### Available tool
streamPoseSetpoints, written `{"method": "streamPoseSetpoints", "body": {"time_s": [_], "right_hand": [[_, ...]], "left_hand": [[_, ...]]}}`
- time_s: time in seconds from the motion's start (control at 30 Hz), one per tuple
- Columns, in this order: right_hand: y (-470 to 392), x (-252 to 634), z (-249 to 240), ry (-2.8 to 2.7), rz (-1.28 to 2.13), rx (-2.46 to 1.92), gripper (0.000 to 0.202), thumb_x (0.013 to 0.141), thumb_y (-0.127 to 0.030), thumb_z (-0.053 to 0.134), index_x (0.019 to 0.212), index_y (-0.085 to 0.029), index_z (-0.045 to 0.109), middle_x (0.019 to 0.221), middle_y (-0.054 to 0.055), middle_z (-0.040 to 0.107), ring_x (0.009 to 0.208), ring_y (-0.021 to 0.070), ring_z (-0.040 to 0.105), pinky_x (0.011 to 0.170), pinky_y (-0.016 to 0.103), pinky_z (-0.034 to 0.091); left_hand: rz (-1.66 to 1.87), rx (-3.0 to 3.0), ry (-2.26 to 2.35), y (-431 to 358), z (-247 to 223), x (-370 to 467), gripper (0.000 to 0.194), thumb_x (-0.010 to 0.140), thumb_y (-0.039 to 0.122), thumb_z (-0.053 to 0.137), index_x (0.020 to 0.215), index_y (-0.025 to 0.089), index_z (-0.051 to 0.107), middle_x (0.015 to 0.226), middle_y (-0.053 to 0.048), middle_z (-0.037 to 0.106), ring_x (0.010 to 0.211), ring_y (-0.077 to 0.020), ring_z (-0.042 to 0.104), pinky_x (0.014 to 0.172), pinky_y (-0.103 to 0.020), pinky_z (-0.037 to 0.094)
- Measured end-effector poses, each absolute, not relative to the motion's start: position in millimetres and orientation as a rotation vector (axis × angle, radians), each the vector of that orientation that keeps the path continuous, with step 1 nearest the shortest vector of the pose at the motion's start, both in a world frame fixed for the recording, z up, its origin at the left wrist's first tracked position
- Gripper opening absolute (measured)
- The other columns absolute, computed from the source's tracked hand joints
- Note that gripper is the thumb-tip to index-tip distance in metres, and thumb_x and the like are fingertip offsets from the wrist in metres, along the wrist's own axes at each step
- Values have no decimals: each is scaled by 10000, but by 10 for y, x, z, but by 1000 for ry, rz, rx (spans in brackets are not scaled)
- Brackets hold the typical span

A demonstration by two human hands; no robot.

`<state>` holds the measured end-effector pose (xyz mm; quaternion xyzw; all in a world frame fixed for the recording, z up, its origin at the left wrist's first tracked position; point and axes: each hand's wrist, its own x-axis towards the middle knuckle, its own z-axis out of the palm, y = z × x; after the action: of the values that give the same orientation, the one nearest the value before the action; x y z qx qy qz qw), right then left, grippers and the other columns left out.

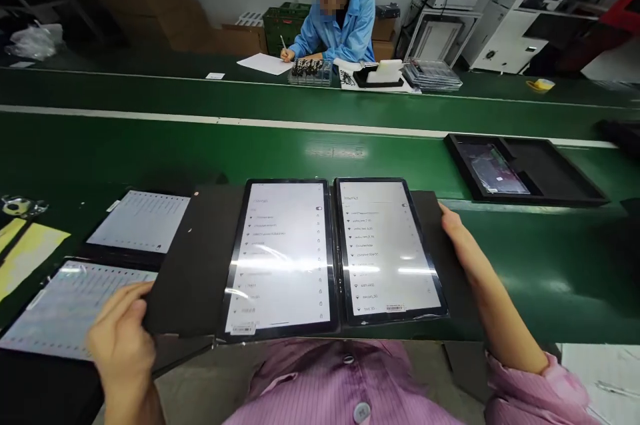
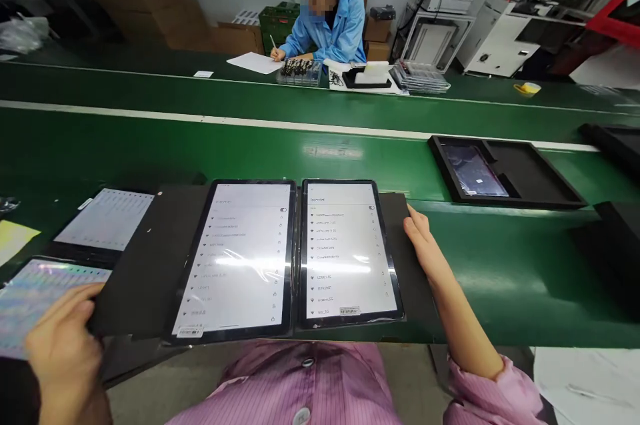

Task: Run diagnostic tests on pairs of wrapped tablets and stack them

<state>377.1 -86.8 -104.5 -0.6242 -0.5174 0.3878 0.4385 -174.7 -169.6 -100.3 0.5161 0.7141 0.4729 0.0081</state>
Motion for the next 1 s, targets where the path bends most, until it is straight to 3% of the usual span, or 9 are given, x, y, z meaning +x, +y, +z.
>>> {"method": "streamPoseSetpoints", "body": {"time_s": [0.1,0.23,0.33,0.43,0.6,0.8,1.0], "right_hand": [[-837,3775,-1002,-1471,587,-1656,742,951,-798,441,1525,-342,554,1418,105,498,1455,362,398,1252,625,296],[-966,3573,-627,-2069,210,-1332,613,1042,-672,351,1519,-350,564,1503,133,417,1409,381,385,1168,661,331],[-1053,3294,-351,-2451,72,-1003,511,1074,-591,352,1407,-368,667,1517,132,441,1338,371,427,1119,638,334],[-1003,3034,-212,-2577,-21,-797,474,1085,-540,378,1400,-342,672,1412,137,550,1268,343,481,1121,625,297],[-808,2813,-217,-2582,-16,-683,500,1100,-530,338,1383,-315,689,1254,125,631,1154,292,539,1142,607,266],[-848,2730,-360,-2583,20,-704,692,1052,-705,224,1304,-327,747,1287,155,626,1194,329,531,1118,665,241],[-907,2929,-341,-2374,23,-742,641,1103,-544,299,829,-268,809,1110,97,697,1037,283,601,1134,626,239]], "left_hand": [[1150,1704,2227,-1698,-912,-1822,332,868,512,474,831,273,701,923,-35,773,926,-337,733,851,-490,580],[991,1887,2355,-1672,-608,-1596,500,954,597,461,1190,240,719,1291,-116,725,1228,-434,664,1031,-654,526],[1064,2073,2072,-1592,-438,-1289,518,1033,582,402,1357,274,663,1466,-96,634,1353,-390,595,1125,-627,470],[1056,2077,1820,-1435,-425,-1050,556,1070,618,341,1449,306,601,1552,-71,573,1412,-337,556,1160,-562,455],[1056,1880,1732,-1262,-536,-981,927,969,849,116,1546,234,501,1439,-135,663,1338,-342,615,1149,-548,456],[1039,1845,1706,-1321,-556,-1031,1061,874,935,66,1508,215,520,1423,-154,679,1352,-367,614,1154,-554,451],[1108,1827,1631,-1355,-555,-1000,1010,885,925,113,1342,194,640,1426,-170,668,1318,-342,640,1129,-504,495]]}}
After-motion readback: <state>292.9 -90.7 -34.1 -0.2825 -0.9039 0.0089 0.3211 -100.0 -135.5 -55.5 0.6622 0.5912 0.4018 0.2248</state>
